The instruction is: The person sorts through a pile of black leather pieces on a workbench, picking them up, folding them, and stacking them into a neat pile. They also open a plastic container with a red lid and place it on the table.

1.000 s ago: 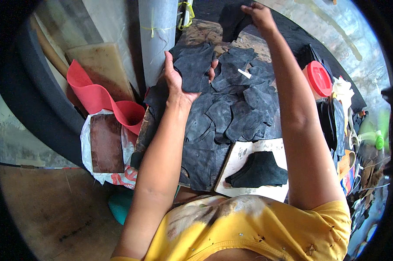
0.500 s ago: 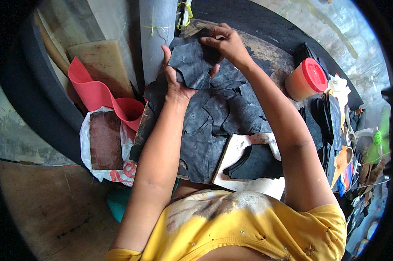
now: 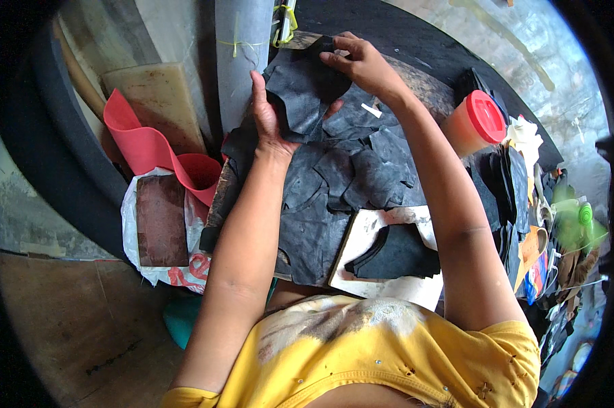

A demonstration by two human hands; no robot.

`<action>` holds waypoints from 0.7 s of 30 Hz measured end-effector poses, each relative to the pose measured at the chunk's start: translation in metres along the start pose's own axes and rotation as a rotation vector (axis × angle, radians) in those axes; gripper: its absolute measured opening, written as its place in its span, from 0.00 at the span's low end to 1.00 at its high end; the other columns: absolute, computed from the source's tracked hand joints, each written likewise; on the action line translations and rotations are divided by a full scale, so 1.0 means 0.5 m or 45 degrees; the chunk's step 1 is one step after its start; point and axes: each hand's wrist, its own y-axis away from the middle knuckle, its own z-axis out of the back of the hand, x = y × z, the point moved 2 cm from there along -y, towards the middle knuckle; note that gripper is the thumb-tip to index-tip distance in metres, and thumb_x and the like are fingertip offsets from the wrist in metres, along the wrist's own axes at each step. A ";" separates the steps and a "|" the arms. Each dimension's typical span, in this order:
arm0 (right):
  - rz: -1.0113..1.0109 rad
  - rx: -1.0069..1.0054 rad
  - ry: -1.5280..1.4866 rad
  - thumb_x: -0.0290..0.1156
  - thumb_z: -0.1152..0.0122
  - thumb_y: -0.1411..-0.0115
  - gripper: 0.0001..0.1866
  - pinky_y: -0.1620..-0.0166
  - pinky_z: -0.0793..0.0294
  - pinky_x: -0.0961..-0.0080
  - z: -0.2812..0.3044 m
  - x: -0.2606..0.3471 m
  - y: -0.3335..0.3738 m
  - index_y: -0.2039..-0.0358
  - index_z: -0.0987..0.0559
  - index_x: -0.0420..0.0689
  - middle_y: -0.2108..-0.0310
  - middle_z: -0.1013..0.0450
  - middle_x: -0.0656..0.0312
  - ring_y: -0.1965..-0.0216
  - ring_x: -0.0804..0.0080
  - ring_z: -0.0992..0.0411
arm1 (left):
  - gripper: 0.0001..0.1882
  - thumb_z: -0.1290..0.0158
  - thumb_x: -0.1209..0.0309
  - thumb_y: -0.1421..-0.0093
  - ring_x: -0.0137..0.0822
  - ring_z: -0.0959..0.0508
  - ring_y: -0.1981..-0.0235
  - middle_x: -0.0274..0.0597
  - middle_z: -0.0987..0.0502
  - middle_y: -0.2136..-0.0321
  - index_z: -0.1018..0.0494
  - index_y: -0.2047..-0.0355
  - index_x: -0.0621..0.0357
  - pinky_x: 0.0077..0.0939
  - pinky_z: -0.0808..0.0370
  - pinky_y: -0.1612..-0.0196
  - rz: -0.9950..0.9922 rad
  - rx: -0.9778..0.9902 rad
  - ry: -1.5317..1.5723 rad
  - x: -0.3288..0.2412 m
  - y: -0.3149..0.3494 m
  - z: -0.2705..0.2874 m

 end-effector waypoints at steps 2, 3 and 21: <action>0.079 -0.081 0.288 0.42 0.40 0.41 0.23 0.47 0.31 0.69 -0.007 -0.003 -0.003 0.50 0.25 0.42 0.56 0.29 0.56 0.52 0.58 0.31 | 0.47 0.55 0.32 0.47 0.52 0.30 0.46 0.52 0.35 0.43 0.44 0.39 0.56 0.62 0.30 0.50 0.037 0.064 0.161 0.000 0.001 -0.002; -0.016 -0.066 0.192 0.44 0.40 0.41 0.23 0.47 0.33 0.67 -0.010 -0.008 -0.003 0.50 0.24 0.44 0.52 0.34 0.56 0.48 0.55 0.35 | 0.46 0.56 0.33 0.46 0.52 0.30 0.46 0.51 0.34 0.44 0.44 0.39 0.56 0.62 0.30 0.50 0.032 0.023 0.108 0.001 0.001 0.000; 0.608 0.035 0.758 0.32 0.36 0.46 0.12 0.48 0.40 0.67 -0.009 0.081 0.055 0.61 0.22 0.46 0.58 0.31 0.61 0.52 0.62 0.35 | 0.38 0.59 0.42 0.39 0.51 0.28 0.49 0.52 0.30 0.48 0.41 0.41 0.62 0.48 0.29 0.48 -0.110 -0.182 -0.063 -0.005 -0.004 0.009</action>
